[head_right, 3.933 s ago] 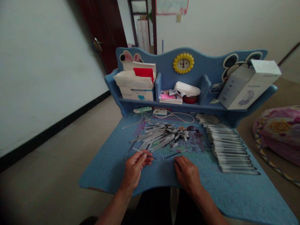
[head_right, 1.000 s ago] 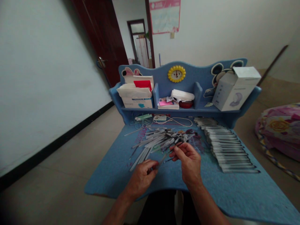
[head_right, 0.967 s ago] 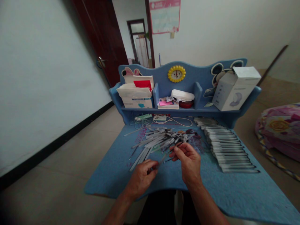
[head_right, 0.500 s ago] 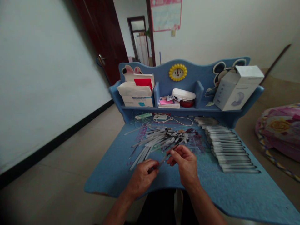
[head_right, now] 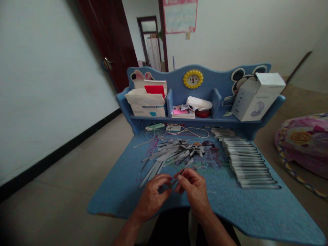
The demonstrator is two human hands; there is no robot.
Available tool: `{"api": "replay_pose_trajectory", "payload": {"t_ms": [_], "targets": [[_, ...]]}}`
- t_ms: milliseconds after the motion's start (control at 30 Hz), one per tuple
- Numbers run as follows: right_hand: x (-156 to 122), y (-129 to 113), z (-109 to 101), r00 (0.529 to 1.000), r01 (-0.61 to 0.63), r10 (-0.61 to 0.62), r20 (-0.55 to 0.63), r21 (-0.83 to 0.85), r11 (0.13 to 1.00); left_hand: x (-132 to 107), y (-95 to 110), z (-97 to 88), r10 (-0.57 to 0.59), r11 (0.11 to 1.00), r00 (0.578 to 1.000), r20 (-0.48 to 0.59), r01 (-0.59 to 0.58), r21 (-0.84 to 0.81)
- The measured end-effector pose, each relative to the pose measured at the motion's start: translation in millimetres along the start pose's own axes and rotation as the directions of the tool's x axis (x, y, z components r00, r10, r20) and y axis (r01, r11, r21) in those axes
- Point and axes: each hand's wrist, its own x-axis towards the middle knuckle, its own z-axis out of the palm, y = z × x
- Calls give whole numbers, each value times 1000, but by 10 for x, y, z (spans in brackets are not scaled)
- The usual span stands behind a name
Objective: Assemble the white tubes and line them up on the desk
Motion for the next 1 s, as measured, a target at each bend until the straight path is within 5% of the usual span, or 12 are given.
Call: {"api": "replay_pose_trajectory", "payload": {"t_ms": [233, 500, 700, 833, 1000], "targets": [[-34, -12, 38, 996, 87, -87, 7, -98, 991, -46, -110, 42, -147, 962, 985, 89, 163, -219], [-35, 95, 45, 995, 90, -93, -40, -85, 992, -23, -197, 104, -151, 844, 980, 130, 196, -499], [280, 149, -266, 983, 30, -77, -166, -270, 963, 20, -277, 146, -195, 673, 971, 138, 235, -701], [675, 212, -568, 965, -64, -122, -231, -661, 747, 27, -311, 169, -208, 577, 969, 134, 233, -783], [1019, 195, -644, 975, -118, -102, -195, -854, 506, 5, -334, 190, -250, 536, 959, 133, 252, -806]]}}
